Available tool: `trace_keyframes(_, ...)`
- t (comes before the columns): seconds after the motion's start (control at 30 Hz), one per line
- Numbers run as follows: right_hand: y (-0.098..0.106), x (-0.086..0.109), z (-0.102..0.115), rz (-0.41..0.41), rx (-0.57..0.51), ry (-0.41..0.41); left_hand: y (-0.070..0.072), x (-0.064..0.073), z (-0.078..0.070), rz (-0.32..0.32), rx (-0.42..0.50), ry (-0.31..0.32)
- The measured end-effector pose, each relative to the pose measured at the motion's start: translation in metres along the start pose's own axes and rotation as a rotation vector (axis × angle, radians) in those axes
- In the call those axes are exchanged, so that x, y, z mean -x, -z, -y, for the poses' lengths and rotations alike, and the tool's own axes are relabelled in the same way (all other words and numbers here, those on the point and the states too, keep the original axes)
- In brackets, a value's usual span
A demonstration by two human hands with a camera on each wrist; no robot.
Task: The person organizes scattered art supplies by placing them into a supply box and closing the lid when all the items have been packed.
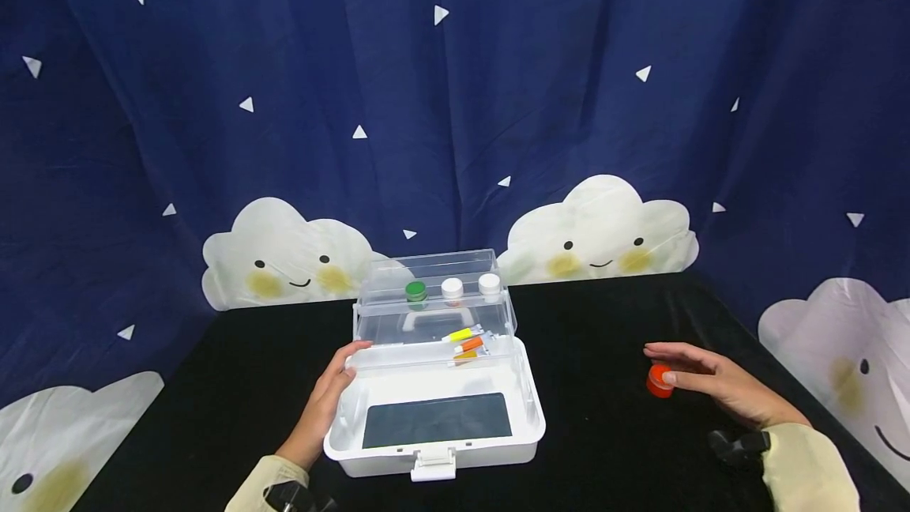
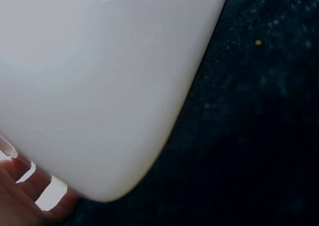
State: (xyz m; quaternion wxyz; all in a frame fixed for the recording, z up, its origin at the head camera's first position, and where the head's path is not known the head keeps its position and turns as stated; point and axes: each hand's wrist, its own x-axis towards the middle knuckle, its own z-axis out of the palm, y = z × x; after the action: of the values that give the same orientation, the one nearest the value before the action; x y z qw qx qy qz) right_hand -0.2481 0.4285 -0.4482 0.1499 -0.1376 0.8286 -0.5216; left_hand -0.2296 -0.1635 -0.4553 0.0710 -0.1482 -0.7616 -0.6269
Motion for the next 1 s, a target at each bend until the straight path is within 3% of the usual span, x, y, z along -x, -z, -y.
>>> trace_keyframes(0.37,0.001,-0.0019,-0.0004,0.11,0.013,0.047,0.0021,0.0011,-0.0012,0.002,0.015,0.017)
trace_keyframes(1.0,0.0041,-0.0006,0.0017,0.118,0.077,0.007,0.0017,0.0002,-0.0005,0.012,0.04,0.006)
